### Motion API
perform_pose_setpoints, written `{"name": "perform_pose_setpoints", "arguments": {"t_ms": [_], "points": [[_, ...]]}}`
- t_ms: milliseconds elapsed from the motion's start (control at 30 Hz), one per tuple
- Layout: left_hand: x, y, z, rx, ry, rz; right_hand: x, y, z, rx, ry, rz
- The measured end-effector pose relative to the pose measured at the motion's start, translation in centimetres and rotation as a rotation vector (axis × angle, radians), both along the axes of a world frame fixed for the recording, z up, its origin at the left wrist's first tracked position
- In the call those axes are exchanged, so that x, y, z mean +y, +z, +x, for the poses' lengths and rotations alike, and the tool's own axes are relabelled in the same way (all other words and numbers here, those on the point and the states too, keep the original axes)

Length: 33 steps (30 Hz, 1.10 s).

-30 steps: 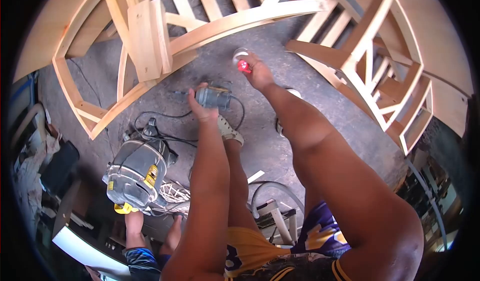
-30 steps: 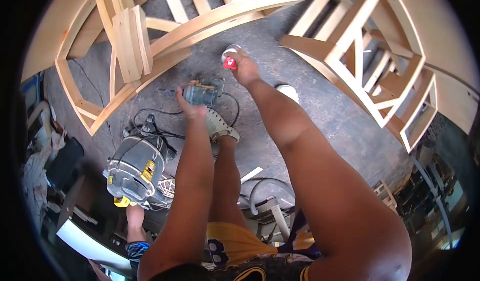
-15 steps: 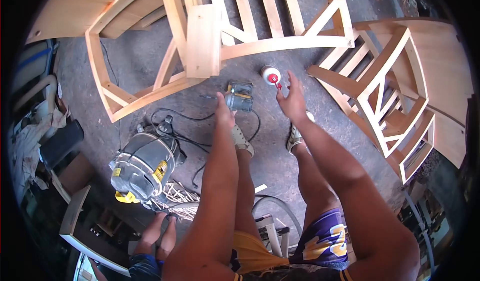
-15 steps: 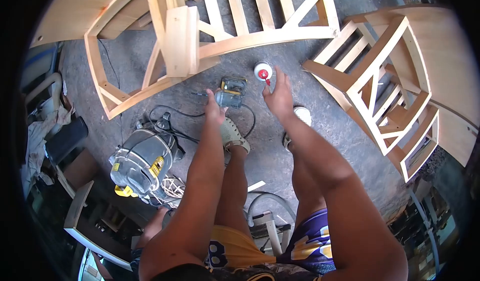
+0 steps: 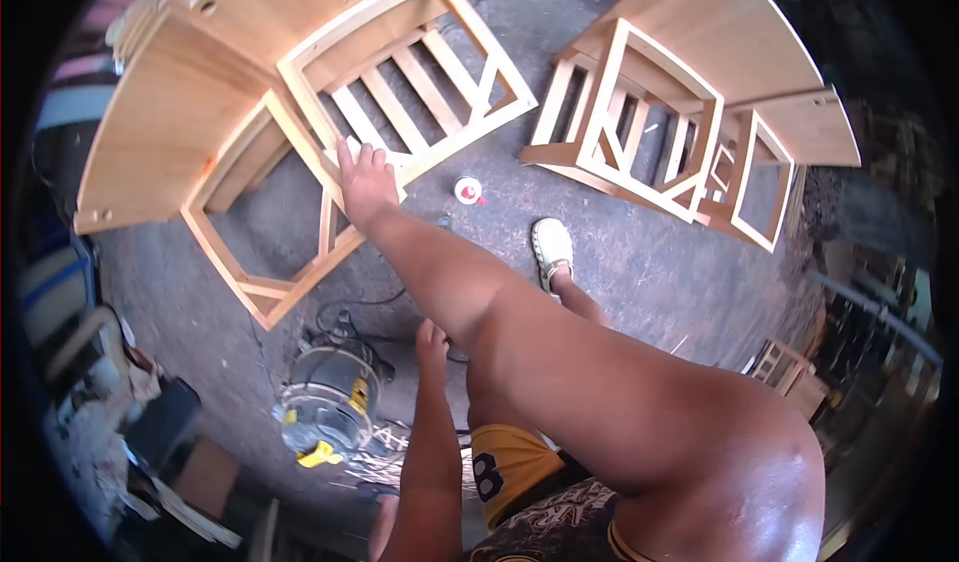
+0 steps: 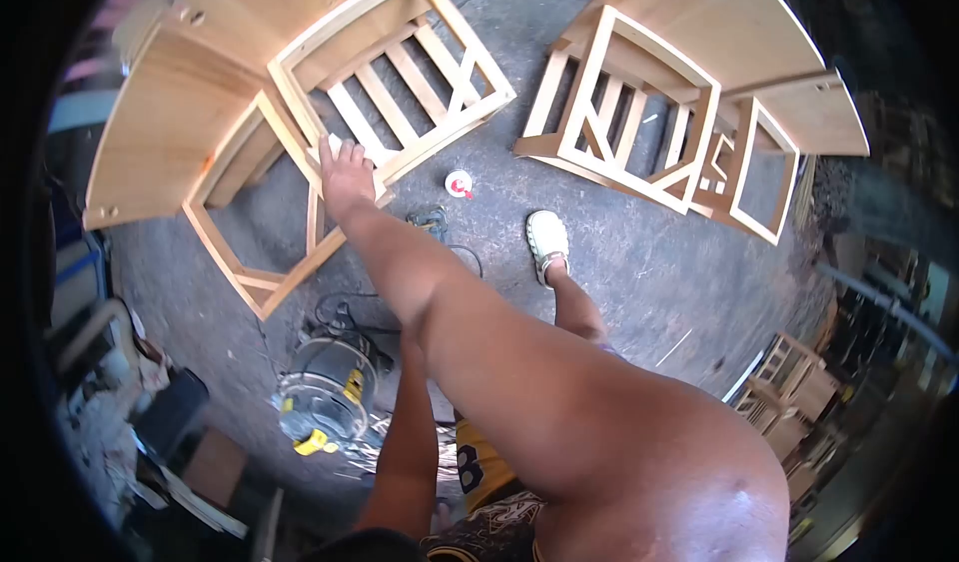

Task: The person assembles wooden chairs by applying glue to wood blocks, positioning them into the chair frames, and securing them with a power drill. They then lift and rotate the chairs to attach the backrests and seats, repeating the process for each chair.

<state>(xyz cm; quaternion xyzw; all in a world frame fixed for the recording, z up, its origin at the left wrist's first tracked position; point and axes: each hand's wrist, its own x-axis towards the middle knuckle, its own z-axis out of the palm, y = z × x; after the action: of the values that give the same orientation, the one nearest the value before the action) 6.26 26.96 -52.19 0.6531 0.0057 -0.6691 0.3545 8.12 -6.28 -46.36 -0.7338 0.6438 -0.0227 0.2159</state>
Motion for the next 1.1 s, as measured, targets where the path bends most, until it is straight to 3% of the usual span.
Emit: {"name": "perform_pose_setpoints", "arguments": {"t_ms": [67,167,233,367,433,567,600,633,700,767,800,867,967,1033,1100], "points": [[3.2,-0.3,1.4,-0.013,-0.028,0.022,-0.1,0.2,-0.8,0.009,0.008,-0.012],[3.8,2.0,3.7,-0.021,-0.263,0.047,0.0,2.0,-4.2,-0.123,0.005,0.039],[1.3,7.0,3.7,-0.177,-0.306,0.173,0.7,4.2,-8.3,-0.567,-0.124,0.052],[-1.9,7.1,4.6,-0.221,-0.423,0.163,3.0,-0.1,-14.7,-0.519,-0.095,0.11],[-6.3,6.6,3.1,-0.234,-0.317,0.083,1.9,-1.1,-15.2,-0.528,-0.038,0.116],[-18.1,8.0,-0.8,-0.227,-0.061,-0.144,2.2,-0.3,-15.0,-0.699,-0.151,0.023],[-20.9,7.3,-1.2,-0.196,0.001,-0.194,2.0,1.1,-14.9,-0.708,-0.263,0.191],[-23.7,6.8,-1.6,-0.168,-0.036,-0.201,2.0,1.9,-14.9,-0.71,-0.382,0.367],[-26.8,7.0,-3.4,-0.134,-0.083,-0.193,2.5,0.8,-15.4,-0.68,-0.333,0.309],[-28.5,7.9,-5.6,-0.154,-0.267,-0.224,2.2,1.8,-16.6,-0.738,-0.422,0.218],[-28.1,8.0,-7.0,-0.131,-0.291,-0.234,2.0,2.1,-18.8,-0.705,-0.415,0.327],[-27.6,9.9,-11.8,-0.221,-0.38,-0.315,1.6,3.0,-24.8,-1.157,-0.472,0.393],[-29.3,11.5,-19.1,-0.171,-0.641,-0.351,2.9,0.2,-32.3,-1.001,-0.686,0.107],[-29.9,8.3,-23.9,-0.056,-0.561,-0.44,1.6,3.3,-37.6,-0.908,-0.789,0.28],[-31.4,7.3,-27.2,-0.037,-0.508,-0.381,0.6,2.4,-41.0,-0.39,-0.66,0.114]]}}
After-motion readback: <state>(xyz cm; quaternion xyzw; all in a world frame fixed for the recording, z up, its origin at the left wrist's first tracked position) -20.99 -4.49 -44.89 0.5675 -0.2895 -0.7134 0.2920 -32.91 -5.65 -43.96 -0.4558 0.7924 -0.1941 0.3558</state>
